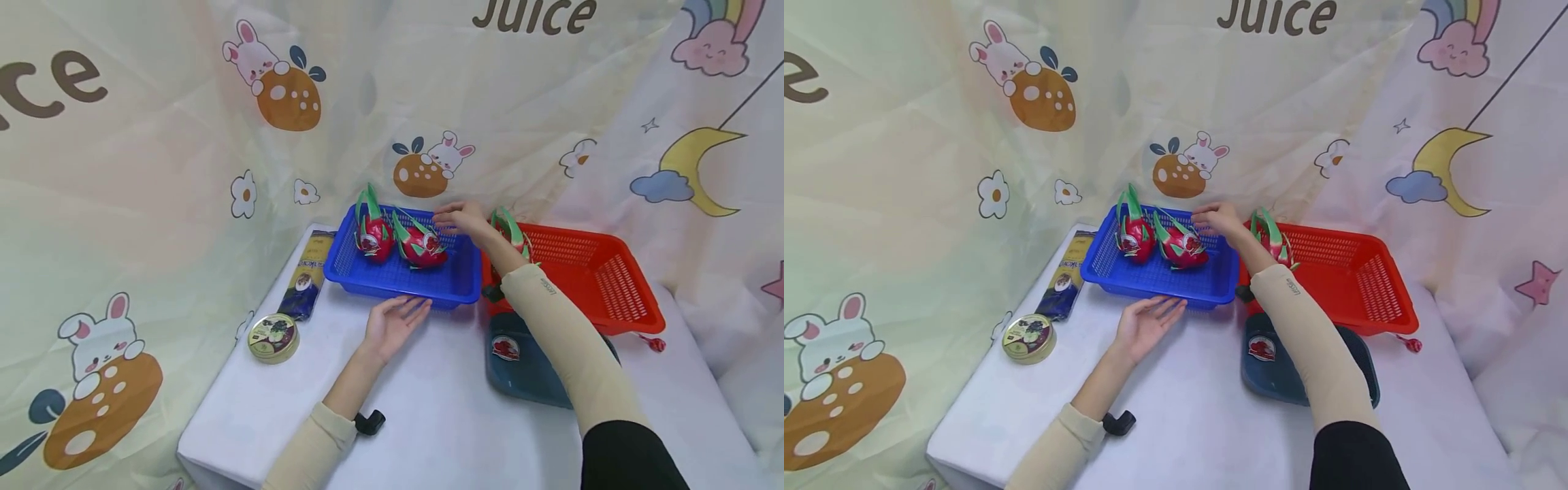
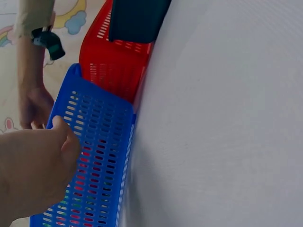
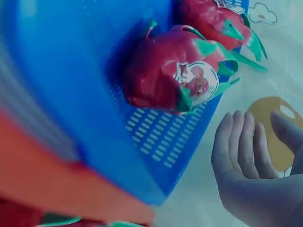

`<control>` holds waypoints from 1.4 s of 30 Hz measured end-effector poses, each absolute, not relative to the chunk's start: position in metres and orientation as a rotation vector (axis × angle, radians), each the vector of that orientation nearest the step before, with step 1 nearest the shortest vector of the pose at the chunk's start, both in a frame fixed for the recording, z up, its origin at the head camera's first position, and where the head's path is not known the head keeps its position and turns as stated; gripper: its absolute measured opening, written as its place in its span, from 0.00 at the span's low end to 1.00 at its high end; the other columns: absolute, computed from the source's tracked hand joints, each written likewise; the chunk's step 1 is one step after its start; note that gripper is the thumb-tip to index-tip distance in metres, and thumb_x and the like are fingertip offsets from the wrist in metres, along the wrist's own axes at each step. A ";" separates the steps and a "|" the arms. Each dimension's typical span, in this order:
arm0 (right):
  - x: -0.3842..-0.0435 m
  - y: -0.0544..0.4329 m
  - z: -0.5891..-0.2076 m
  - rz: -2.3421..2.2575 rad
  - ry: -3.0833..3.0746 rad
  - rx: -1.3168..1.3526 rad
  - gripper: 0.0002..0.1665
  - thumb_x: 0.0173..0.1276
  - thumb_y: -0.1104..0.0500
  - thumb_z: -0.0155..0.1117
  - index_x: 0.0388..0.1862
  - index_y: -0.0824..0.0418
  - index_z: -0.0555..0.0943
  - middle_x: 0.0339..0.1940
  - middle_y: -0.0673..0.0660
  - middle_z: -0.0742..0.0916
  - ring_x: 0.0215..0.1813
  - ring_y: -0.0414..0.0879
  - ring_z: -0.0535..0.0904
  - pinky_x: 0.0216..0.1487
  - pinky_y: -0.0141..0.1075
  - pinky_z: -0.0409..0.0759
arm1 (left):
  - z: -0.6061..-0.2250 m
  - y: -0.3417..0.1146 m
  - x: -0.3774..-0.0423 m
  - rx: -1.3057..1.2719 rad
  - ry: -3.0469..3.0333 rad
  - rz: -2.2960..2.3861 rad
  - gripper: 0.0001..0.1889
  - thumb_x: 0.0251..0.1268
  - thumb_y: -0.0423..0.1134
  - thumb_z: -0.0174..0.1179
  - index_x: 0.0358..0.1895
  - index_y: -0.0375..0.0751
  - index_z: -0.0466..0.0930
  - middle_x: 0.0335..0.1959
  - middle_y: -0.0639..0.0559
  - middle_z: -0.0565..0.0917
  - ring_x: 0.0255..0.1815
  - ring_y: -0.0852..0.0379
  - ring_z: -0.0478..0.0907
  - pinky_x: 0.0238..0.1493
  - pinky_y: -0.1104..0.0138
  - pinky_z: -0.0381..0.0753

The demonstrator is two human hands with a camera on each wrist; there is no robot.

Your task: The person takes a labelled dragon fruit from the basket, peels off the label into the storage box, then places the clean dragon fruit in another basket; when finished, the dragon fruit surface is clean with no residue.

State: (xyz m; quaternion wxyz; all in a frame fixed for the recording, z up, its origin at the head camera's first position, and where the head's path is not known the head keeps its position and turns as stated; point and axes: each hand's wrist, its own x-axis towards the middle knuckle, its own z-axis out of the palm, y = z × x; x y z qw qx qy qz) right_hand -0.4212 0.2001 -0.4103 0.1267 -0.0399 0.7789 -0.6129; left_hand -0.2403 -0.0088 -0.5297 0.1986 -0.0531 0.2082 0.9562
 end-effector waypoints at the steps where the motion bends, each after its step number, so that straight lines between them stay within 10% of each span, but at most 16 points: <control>1: -0.423 0.196 -0.411 -1.773 2.277 -0.117 0.24 0.78 0.64 0.63 0.67 0.75 0.77 0.65 0.73 0.82 0.68 0.65 0.79 0.71 0.57 0.75 | -0.530 -0.009 -0.239 -0.142 0.571 2.678 0.08 0.81 0.31 0.38 0.49 0.32 0.65 0.78 0.23 0.57 0.79 0.27 0.57 0.80 0.46 0.61; 9: -0.438 0.169 -0.417 -1.641 2.344 -0.131 0.23 0.75 0.70 0.63 0.67 0.75 0.77 0.65 0.72 0.82 0.69 0.63 0.78 0.71 0.54 0.76 | -0.532 -0.010 -0.234 -0.113 0.458 2.707 0.31 0.80 0.31 0.36 0.80 0.30 0.39 0.81 0.26 0.50 0.81 0.29 0.55 0.81 0.48 0.59; 21: -0.452 0.165 -0.420 -1.589 2.291 -0.087 0.22 0.81 0.67 0.55 0.69 0.74 0.76 0.69 0.70 0.80 0.71 0.63 0.76 0.74 0.53 0.72 | -0.534 -0.010 -0.234 -0.099 0.277 2.701 0.32 0.82 0.34 0.35 0.81 0.32 0.36 0.82 0.28 0.46 0.81 0.29 0.54 0.81 0.47 0.58; 30: -0.452 0.169 -0.421 -1.578 2.228 0.004 0.18 0.77 0.69 0.60 0.60 0.79 0.80 0.50 0.68 0.89 0.48 0.55 0.87 0.70 0.56 0.77 | -0.533 -0.016 -0.233 -0.072 0.232 2.706 0.34 0.81 0.36 0.35 0.82 0.32 0.33 0.83 0.29 0.43 0.83 0.29 0.50 0.82 0.47 0.55; 42: -0.448 0.158 -0.419 -1.478 2.295 -0.044 0.21 0.78 0.68 0.59 0.66 0.75 0.78 0.62 0.71 0.85 0.64 0.60 0.82 0.71 0.53 0.77 | -0.536 -0.020 -0.234 -0.061 0.248 2.690 0.35 0.79 0.37 0.39 0.82 0.31 0.36 0.83 0.30 0.44 0.82 0.28 0.50 0.82 0.48 0.57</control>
